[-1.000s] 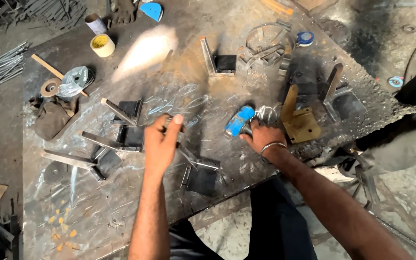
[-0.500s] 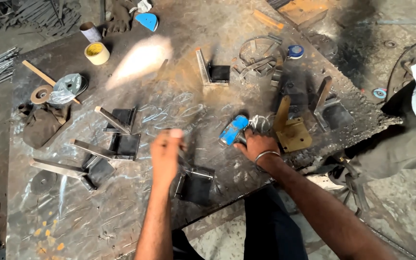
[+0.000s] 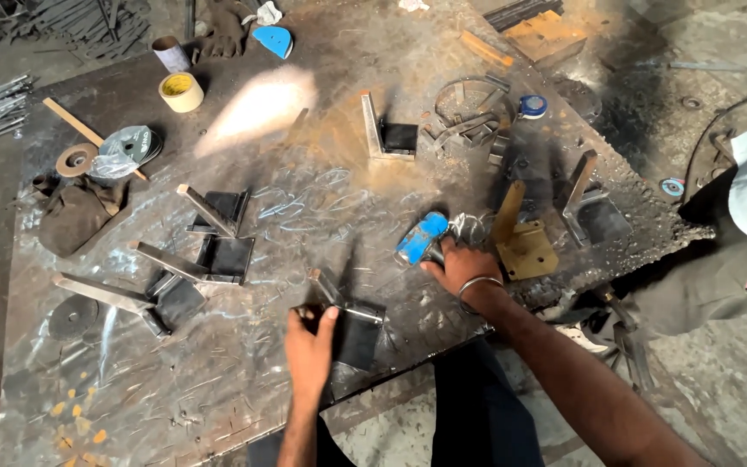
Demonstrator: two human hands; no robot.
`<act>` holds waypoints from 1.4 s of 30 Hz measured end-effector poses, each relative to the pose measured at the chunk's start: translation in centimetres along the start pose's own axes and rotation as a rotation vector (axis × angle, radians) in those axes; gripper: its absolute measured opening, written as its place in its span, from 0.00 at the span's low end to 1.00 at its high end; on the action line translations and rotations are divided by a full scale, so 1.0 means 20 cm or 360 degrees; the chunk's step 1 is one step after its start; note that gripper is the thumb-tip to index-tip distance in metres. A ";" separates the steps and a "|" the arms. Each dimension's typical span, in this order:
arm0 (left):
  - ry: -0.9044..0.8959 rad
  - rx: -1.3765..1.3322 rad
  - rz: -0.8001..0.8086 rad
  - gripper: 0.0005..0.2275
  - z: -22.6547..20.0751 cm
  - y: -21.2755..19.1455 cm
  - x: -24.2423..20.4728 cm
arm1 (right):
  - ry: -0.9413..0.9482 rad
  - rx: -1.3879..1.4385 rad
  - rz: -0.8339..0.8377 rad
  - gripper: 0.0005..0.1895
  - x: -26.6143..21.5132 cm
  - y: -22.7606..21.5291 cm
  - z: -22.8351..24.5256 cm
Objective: Hammering metal components to align and assemble them on a workshop workbench.
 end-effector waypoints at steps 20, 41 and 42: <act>0.0254 0.0264 0.0407 0.26 -0.43 -0.12 0.22 | -0.0105 -0.0207 -0.0159 0.39 0.02 0.09 -0.01; 0.0435 0.0797 0.0649 0.25 -0.43 0.06 0.31 | -0.0119 -0.0143 -0.0159 0.42 -0.01 0.03 0.01; 0.0467 0.0864 0.0592 0.24 -0.42 0.10 0.34 | -0.0129 -0.0119 -0.0194 0.42 0.00 0.01 0.00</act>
Point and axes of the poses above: each hand's wrist, its own x-axis towards the middle knuckle, its own y-axis out of the palm, z = x × y, the point moved 5 cm from there along x, towards the middle knuckle, and after that the axes turned 4 degrees about -x, right-handed, at the moved point
